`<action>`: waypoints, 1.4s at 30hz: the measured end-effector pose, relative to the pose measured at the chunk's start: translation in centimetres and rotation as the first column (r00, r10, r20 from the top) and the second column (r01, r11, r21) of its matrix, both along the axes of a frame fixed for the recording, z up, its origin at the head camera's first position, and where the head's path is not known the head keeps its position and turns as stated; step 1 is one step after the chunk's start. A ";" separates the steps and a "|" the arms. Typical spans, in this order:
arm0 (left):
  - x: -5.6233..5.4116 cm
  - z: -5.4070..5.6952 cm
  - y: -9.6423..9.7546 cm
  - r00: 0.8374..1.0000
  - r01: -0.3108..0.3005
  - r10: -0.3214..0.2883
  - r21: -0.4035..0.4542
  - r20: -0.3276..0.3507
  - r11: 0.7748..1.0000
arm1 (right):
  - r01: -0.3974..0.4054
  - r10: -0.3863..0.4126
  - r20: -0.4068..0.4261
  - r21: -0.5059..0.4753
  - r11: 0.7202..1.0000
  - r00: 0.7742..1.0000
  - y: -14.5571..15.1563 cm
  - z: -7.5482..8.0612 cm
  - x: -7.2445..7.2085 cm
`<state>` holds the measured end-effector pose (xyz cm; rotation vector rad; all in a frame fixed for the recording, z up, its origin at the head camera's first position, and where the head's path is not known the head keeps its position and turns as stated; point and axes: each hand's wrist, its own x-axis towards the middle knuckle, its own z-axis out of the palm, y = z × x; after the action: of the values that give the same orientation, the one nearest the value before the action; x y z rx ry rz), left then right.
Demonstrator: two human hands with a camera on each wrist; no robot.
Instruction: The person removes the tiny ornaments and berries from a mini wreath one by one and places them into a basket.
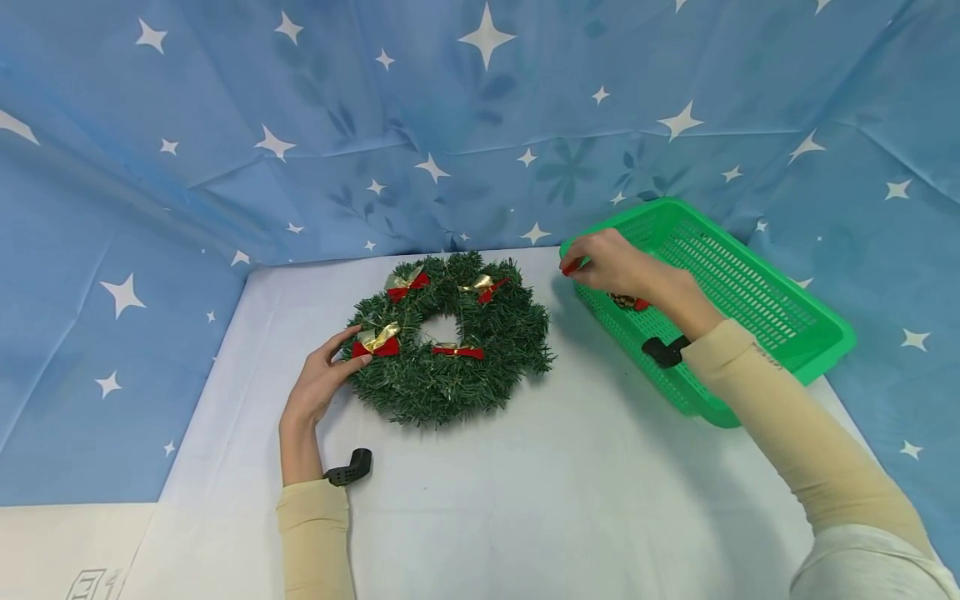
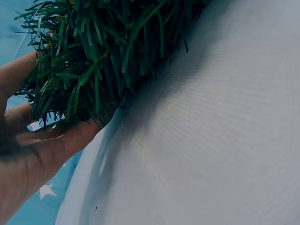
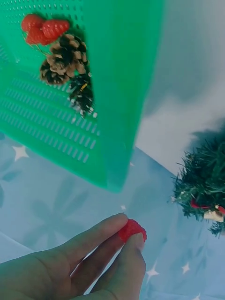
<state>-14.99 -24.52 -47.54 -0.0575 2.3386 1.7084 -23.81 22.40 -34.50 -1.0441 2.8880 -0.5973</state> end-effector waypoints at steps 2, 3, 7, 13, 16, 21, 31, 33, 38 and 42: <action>0.0 0.0 0.0 1.000 -0.001 0.001 0.004 0.001 1.000 | 0.019 -0.019 0.004 0.001 1.000 1.000 0.5 0.0 -0.1; 0.0 0.0 0.1 1.000 -0.001 0.001 0.005 0.001 1.000 | 0.026 -0.026 0.008 0.000 1.000 1.000 0.7 0.0 -0.1; 0.0 0.0 0.1 1.000 -0.002 0.002 0.009 0.004 1.000 | 0.058 -0.059 0.014 0.012 0.998 0.998 1.8 -0.2 -0.2; 0.1 -0.1 0.0 1.000 0.000 0.000 0.025 0.014 1.000 | 0.117 -0.119 0.049 0.039 0.992 0.992 3.4 -0.6 -0.2; 0.1 -0.1 0.0 1.000 -0.002 0.001 0.035 0.015 0.999 | 0.134 -0.136 0.060 0.044 0.990 0.989 4.2 -0.8 -0.1; 0.1 -0.3 0.0 1.000 -0.005 0.004 0.034 0.009 0.999 | 0.154 -0.159 0.076 0.060 0.986 0.984 5.3 -1.4 -0.1; 0.2 -0.2 0.0 1.000 -0.005 0.005 0.028 0.011 1.000 | 0.198 -0.209 0.110 0.101 0.975 0.972 7.6 -2.7 0.0; 0.2 -0.2 0.0 1.000 -0.007 0.006 0.032 0.015 0.999 | 0.209 -0.222 0.117 0.114 0.971 0.968 8.1 -3.0 0.0; 0.2 -0.1 0.1 1.000 -0.007 0.006 0.038 0.013 0.999 | 0.222 -0.239 0.122 0.138 0.965 0.963 9.1 -3.9 0.0; 0.2 0.0 0.1 1.000 0.000 0.000 0.035 0.010 0.999 | 0.249 -0.272 0.162 0.151 0.957 0.948 10.0 -4.6 0.1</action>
<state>-14.79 -24.41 -47.50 -0.0601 2.3011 1.7441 -23.73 32.40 -39.15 -0.5622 2.8753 -0.4760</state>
